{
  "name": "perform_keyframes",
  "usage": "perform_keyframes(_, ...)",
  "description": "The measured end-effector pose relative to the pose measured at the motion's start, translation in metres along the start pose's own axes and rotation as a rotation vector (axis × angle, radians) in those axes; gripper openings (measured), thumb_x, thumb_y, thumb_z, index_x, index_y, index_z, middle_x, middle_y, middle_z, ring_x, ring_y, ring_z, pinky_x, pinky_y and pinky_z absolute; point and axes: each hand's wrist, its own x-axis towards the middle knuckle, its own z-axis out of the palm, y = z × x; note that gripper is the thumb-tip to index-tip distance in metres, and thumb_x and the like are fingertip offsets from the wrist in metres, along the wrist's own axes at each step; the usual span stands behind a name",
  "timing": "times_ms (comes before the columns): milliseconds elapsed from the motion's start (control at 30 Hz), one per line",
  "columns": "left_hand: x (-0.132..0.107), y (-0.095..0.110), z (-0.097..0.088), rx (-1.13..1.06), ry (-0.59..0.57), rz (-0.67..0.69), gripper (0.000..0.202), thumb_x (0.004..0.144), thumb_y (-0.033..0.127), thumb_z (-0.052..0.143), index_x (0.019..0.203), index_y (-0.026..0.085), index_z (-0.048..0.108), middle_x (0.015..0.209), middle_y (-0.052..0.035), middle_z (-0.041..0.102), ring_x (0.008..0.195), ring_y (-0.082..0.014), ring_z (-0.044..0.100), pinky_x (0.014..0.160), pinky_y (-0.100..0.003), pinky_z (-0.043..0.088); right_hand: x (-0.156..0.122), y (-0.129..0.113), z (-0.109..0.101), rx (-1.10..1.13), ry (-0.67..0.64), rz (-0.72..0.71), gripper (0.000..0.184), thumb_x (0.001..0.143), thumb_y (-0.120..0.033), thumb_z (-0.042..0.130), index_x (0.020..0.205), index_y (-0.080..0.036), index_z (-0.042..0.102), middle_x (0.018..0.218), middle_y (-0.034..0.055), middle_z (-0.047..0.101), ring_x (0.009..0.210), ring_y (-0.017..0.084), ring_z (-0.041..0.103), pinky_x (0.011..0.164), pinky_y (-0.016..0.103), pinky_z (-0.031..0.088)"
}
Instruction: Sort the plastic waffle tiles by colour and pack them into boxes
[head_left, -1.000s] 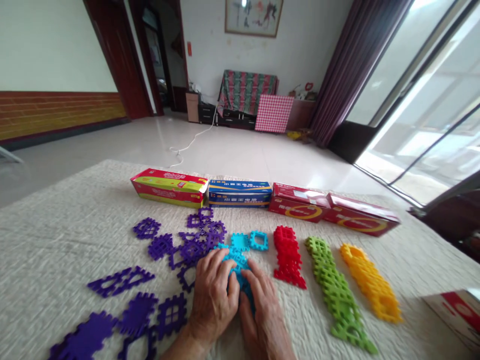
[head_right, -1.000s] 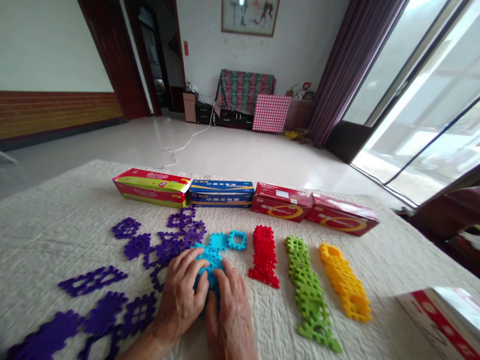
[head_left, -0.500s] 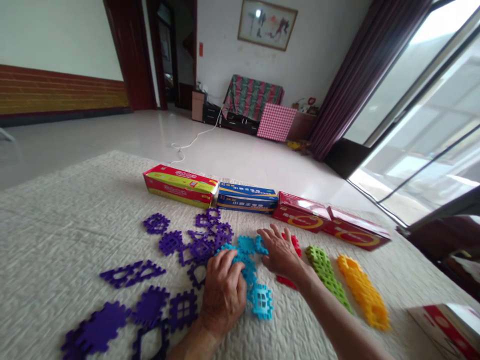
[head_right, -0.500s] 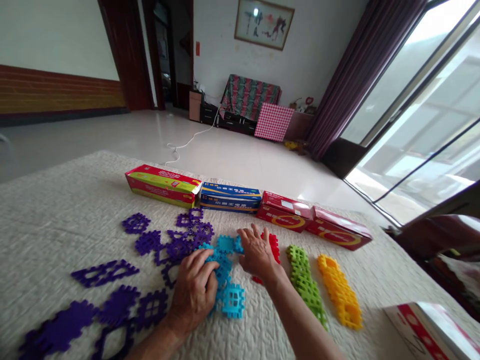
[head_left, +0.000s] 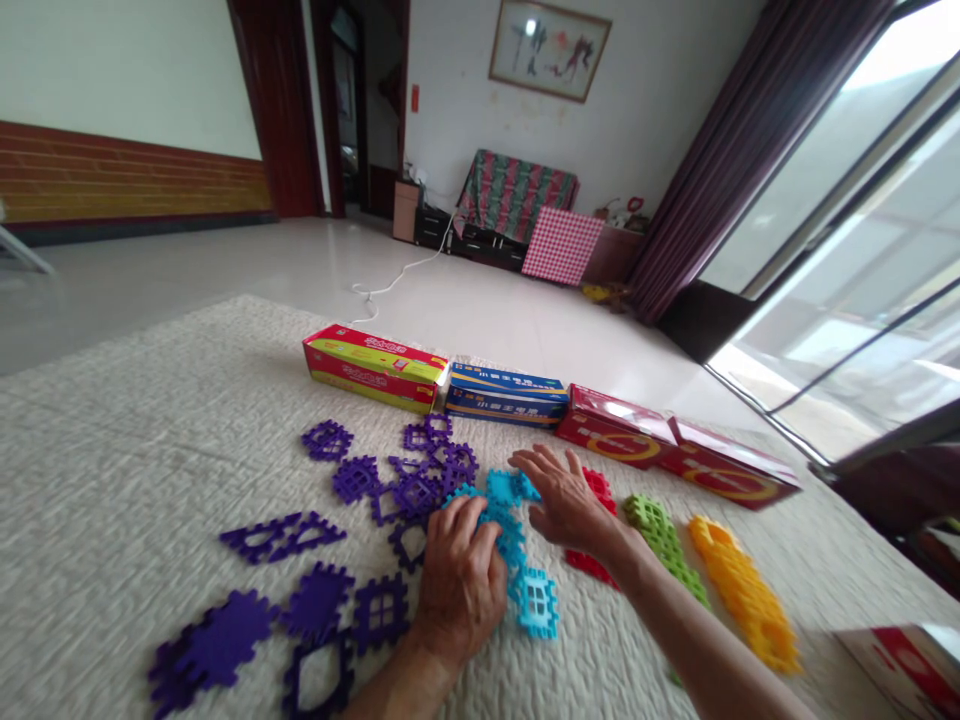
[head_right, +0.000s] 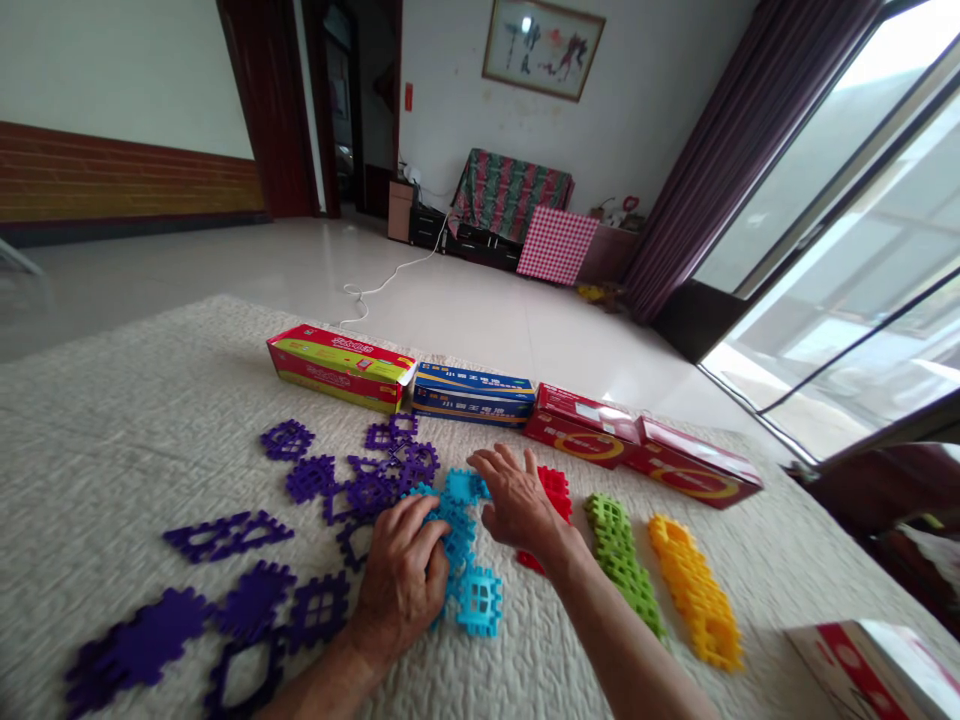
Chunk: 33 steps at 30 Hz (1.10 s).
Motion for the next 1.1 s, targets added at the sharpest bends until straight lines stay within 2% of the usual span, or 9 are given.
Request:
perform_keyframes(100, 0.0, 0.0, 0.0, 0.002, -0.004, -0.003, 0.021, 0.079, 0.006, 0.047, 0.085, 0.018, 0.063, 0.115, -0.0093, 0.062, 0.112, -0.0287, 0.051, 0.094, -0.05, 0.045, 0.002, -0.008, 0.002, 0.035, -0.023, -0.058, 0.069, 0.069, -0.015, 0.052, 0.136, -0.027, 0.043, 0.142, 0.0048, 0.049, 0.141, 0.03, 0.024, 0.11, 0.063, 0.011)
perform_keyframes(233, 0.0, -0.001, 0.001, 0.01, -0.007, -0.006, 0.02, 0.079, 0.006, 0.047, 0.084, 0.018, 0.063, 0.116, -0.0087, 0.062, 0.112, -0.0282, 0.051, 0.094, -0.049, 0.045, 0.01, -0.013, 0.006, 0.081, -0.026, -0.074, 0.061, 0.07, -0.011, 0.052, 0.13, -0.027, 0.05, 0.136, 0.0044, 0.055, 0.14, 0.032, 0.027, 0.108, 0.066, 0.013)
perform_keyframes(333, -0.001, -0.001, 0.001, 0.012, -0.013, -0.011, 0.019, 0.079, 0.007, 0.048, 0.083, 0.018, 0.062, 0.117, -0.009, 0.061, 0.112, -0.0281, 0.051, 0.094, -0.048, 0.045, 0.016, -0.011, 0.003, 0.11, -0.006, -0.078, 0.047, 0.075, -0.011, 0.05, 0.118, -0.028, 0.058, 0.129, 0.0034, 0.06, 0.138, 0.031, 0.032, 0.107, 0.066, 0.015)
perform_keyframes(433, 0.0, -0.001, 0.0, 0.001, -0.029, -0.02, 0.018, 0.08, 0.008, 0.048, 0.081, 0.018, 0.062, 0.115, -0.0095, 0.061, 0.111, -0.0277, 0.051, 0.094, -0.048, 0.045, 0.016, -0.006, -0.008, 0.141, 0.053, -0.049, 0.033, 0.087, -0.014, 0.041, 0.111, -0.024, 0.061, 0.114, 0.0058, 0.067, 0.123, 0.025, 0.05, 0.106, 0.055, 0.027)
perform_keyframes(533, 0.001, -0.001, -0.001, -0.014, -0.04, -0.016, 0.018, 0.081, 0.009, 0.048, 0.083, 0.018, 0.063, 0.113, -0.0096, 0.062, 0.11, -0.0276, 0.052, 0.094, -0.048, 0.044, 0.002, -0.003, -0.02, 0.186, 0.122, 0.02, 0.032, 0.094, -0.019, 0.034, 0.114, -0.017, 0.059, 0.101, 0.0093, 0.068, 0.095, 0.019, 0.063, 0.09, 0.037, 0.045)
perform_keyframes(600, 0.001, -0.001, -0.001, -0.016, -0.034, -0.011, 0.018, 0.08, 0.009, 0.048, 0.083, 0.018, 0.063, 0.113, -0.0096, 0.061, 0.111, -0.0278, 0.051, 0.094, -0.048, 0.044, -0.011, -0.003, -0.022, 0.218, 0.147, 0.056, 0.033, 0.094, -0.02, 0.033, 0.118, -0.015, 0.056, 0.099, 0.0103, 0.068, 0.088, 0.019, 0.065, 0.08, 0.033, 0.049)
perform_keyframes(800, 0.001, 0.001, -0.001, -0.013, -0.018, -0.015, 0.019, 0.078, 0.006, 0.049, 0.084, 0.018, 0.063, 0.117, -0.0087, 0.061, 0.113, -0.0276, 0.05, 0.095, -0.048, 0.044, -0.036, -0.011, -0.005, 0.288, 0.136, 0.048, 0.037, 0.09, -0.014, 0.035, 0.117, -0.018, 0.059, 0.09, 0.0065, 0.066, 0.077, 0.017, 0.064, 0.07, 0.03, 0.052)
perform_keyframes(900, 0.001, 0.001, -0.001, -0.012, -0.019, -0.017, 0.02, 0.079, 0.006, 0.049, 0.084, 0.018, 0.063, 0.117, -0.0091, 0.062, 0.113, -0.0281, 0.05, 0.095, -0.049, 0.044, -0.036, -0.01, 0.003, 0.283, 0.143, 0.057, 0.034, 0.088, -0.014, 0.038, 0.115, -0.016, 0.06, 0.091, 0.008, 0.063, 0.079, 0.018, 0.062, 0.072, 0.032, 0.052)
perform_keyframes(1100, -0.001, -0.002, 0.001, 0.0, -0.045, -0.013, 0.02, 0.08, 0.008, 0.049, 0.088, 0.018, 0.064, 0.117, -0.0094, 0.062, 0.114, -0.0289, 0.051, 0.095, -0.05, 0.044, -0.044, -0.008, 0.014, 0.278, 0.149, 0.069, 0.045, 0.08, -0.017, 0.052, 0.125, -0.014, 0.051, 0.114, 0.0152, 0.057, 0.101, 0.025, 0.059, 0.088, 0.042, 0.049)
